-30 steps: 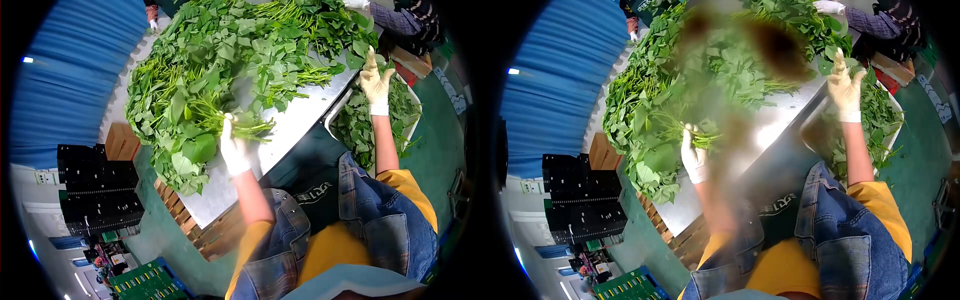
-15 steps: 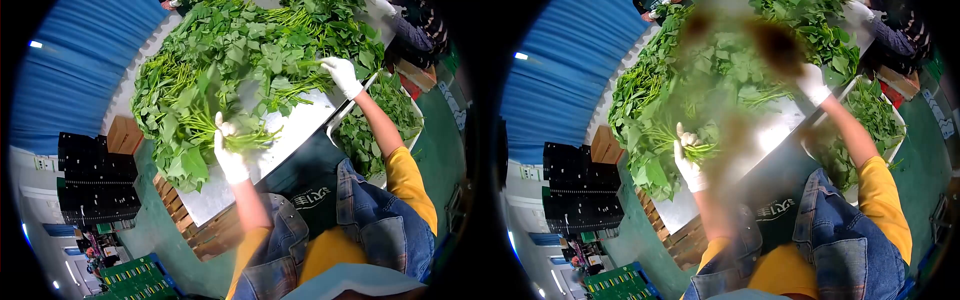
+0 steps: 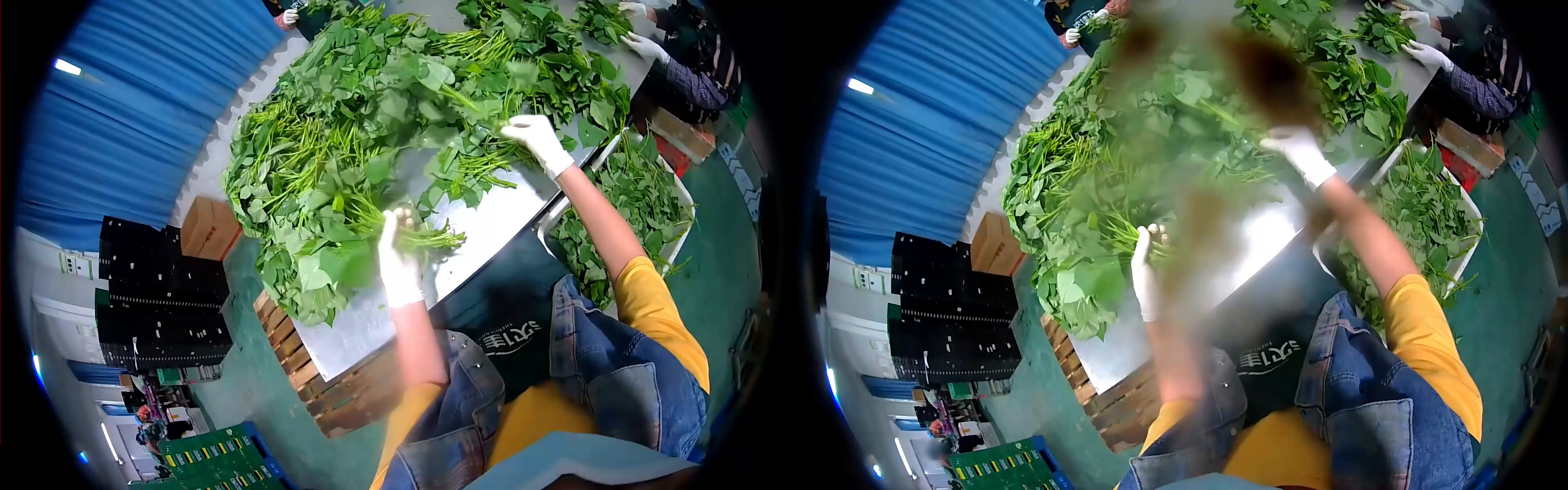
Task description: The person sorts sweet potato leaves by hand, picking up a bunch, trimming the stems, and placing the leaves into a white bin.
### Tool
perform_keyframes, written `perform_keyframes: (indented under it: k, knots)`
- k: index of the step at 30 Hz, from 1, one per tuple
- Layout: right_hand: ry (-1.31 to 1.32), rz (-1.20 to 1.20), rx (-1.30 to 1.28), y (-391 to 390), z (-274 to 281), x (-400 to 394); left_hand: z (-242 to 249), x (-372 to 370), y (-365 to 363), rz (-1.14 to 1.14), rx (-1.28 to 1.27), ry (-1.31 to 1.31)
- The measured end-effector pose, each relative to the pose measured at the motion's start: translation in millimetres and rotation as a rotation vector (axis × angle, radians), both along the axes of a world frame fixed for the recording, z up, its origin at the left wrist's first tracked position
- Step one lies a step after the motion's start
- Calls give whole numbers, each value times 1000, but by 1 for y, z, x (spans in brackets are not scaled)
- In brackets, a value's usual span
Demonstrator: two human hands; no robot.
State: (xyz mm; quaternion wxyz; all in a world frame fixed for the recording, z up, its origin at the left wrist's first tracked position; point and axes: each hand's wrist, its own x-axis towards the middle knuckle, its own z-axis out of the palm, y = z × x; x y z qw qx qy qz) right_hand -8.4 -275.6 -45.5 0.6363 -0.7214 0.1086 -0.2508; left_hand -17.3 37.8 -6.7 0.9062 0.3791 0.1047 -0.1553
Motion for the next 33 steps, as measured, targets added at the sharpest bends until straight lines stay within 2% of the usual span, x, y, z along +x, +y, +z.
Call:
perform_keyframes:
  k: [2,3,6,8,9,12,13,16,17,19,20,21,23,30,33]
  knots:
    - [228,152,-197,-7,-8,5,-4,2,-3,6,-3,24]
    - [283,111,-174,-6,-14,12,-7,4,-3,14,-4,58]
    - [230,145,-134,-1,4,5,-18,9,-1,3,-4,35]
    - [323,261,204,3,6,6,-23,10,0,1,-47,56]
    - [321,262,203,2,2,8,-26,11,0,19,-52,63]
    - [273,388,553,2,-4,9,-25,11,0,26,-45,54]
    - [274,387,555,5,-8,10,-24,10,2,19,-37,42]
    - [-56,26,-26,13,-2,4,-23,6,3,65,-36,31]
    - [-55,26,-27,18,2,2,-21,6,3,65,-37,32]
    - [-213,20,-215,26,6,-2,-17,7,3,146,-9,-2]
    - [-55,-3,-368,29,10,-5,-17,7,4,117,-29,-9]
    - [50,-1,-314,30,-2,1,-18,6,4,115,-29,-6]
    - [284,128,-560,24,2,-3,-10,6,0,125,0,-56]
    - [211,-32,-435,34,-7,0,-15,2,-2,181,0,-1]
    - [158,89,-496,54,10,-20,-28,8,8,127,-53,-17]
